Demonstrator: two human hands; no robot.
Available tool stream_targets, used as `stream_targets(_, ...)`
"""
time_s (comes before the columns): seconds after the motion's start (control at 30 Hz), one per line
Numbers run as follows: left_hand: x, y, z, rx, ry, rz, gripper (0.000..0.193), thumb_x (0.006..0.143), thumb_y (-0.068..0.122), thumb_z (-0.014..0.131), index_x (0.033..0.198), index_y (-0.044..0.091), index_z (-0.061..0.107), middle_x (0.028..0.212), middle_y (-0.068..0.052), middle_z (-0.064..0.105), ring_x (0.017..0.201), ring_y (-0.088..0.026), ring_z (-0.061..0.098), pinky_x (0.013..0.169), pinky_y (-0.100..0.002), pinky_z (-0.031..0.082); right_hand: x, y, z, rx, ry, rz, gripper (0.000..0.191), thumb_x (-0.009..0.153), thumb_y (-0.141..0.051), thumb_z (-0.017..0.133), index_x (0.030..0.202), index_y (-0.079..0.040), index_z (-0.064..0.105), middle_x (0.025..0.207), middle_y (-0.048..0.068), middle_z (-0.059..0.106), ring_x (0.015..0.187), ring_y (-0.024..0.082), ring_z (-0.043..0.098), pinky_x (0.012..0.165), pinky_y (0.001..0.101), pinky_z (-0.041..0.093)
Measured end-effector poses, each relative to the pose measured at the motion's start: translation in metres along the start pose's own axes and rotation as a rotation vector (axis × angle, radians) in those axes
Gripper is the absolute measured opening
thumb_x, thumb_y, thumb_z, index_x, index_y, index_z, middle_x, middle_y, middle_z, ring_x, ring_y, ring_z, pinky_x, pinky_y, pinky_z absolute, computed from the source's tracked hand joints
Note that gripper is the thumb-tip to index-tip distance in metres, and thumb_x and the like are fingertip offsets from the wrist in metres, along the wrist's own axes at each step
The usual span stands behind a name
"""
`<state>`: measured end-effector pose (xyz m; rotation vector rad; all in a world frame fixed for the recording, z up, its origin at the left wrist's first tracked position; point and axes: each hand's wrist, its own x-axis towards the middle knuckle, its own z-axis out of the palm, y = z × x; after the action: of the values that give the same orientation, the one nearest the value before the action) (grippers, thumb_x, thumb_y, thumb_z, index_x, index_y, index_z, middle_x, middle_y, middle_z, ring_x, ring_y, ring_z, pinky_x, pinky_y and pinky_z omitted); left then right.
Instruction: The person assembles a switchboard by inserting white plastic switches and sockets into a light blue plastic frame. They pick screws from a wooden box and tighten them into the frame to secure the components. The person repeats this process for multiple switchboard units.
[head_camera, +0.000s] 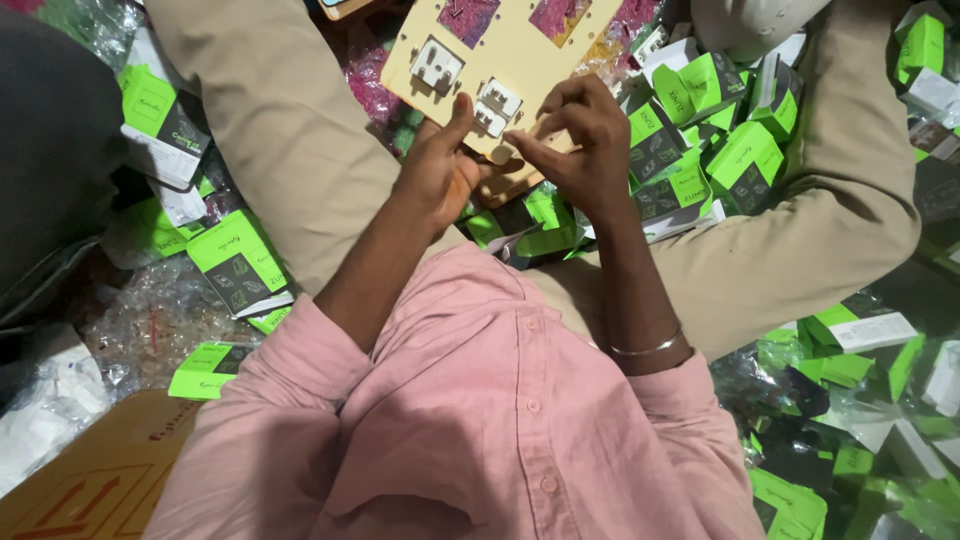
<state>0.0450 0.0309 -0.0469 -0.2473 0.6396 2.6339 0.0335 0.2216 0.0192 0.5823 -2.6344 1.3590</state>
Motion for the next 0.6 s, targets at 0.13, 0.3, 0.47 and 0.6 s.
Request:
stream_targets(0.13, 0.0002, -0.0015, 0.0014, -0.027, -0.002, 0.008, 0.056, 0.107, 0.036, 0.056, 0.146, 0.0, 0.039, 0.139, -0.019, 0.057, 0.124, -0.034, 0.063, 0.101, -0.062, 0.06, 0.0002, -0.0013, -0.0018, -0.083, 0.003, -0.029, 0.04, 0.081, -0.015, 0.097, 0.103, 0.003, 0.069, 0.108, 0.008, 0.06, 0.098, 0.02, 0.063, 0.082, 0.0319, 0.054)
stream_targets(0.3, -0.0024, 0.001, 0.0033, -0.061, -0.019, 0.006, 0.058, 0.105, 0.036, 0.057, 0.146, 0.001, 0.038, 0.139, -0.019, 0.057, 0.125, -0.036, 0.063, 0.101, -0.061, 0.059, 0.0018, -0.0037, -0.0009, -0.039, -0.008, 0.08, 0.039, 0.08, -0.018, 0.099, 0.084, -0.001, 0.063, 0.107, 0.006, 0.061, 0.09, 0.017, 0.062, 0.073, 0.0299, 0.052)
stream_targets(0.47, -0.0015, 0.003, 0.0056, -0.045, 0.009, 0.025, 0.059, 0.105, 0.037, 0.057, 0.148, 0.003, 0.036, 0.14, -0.018, 0.056, 0.128, -0.033, 0.061, 0.101, -0.059, 0.059, 0.0021, -0.0075, -0.0032, -0.064, -0.023, -0.034, 0.045, 0.076, -0.012, 0.096, 0.107, 0.003, 0.066, 0.107, 0.008, 0.058, 0.1, 0.018, 0.063, 0.084, 0.0319, 0.054)
stream_targets(0.6, -0.0016, 0.0026, 0.004, -0.03, 0.009, 0.018, 0.061, 0.103, 0.038, 0.057, 0.148, 0.005, 0.035, 0.138, -0.017, 0.056, 0.124, -0.033, 0.062, 0.097, -0.059, 0.059, 0.0028, -0.0046, 0.0018, 0.298, -0.01, 0.056, 0.032, 0.083, -0.01, 0.095, 0.093, -0.001, 0.065, 0.112, 0.004, 0.055, 0.109, 0.015, 0.063, 0.093, 0.0329, 0.058)
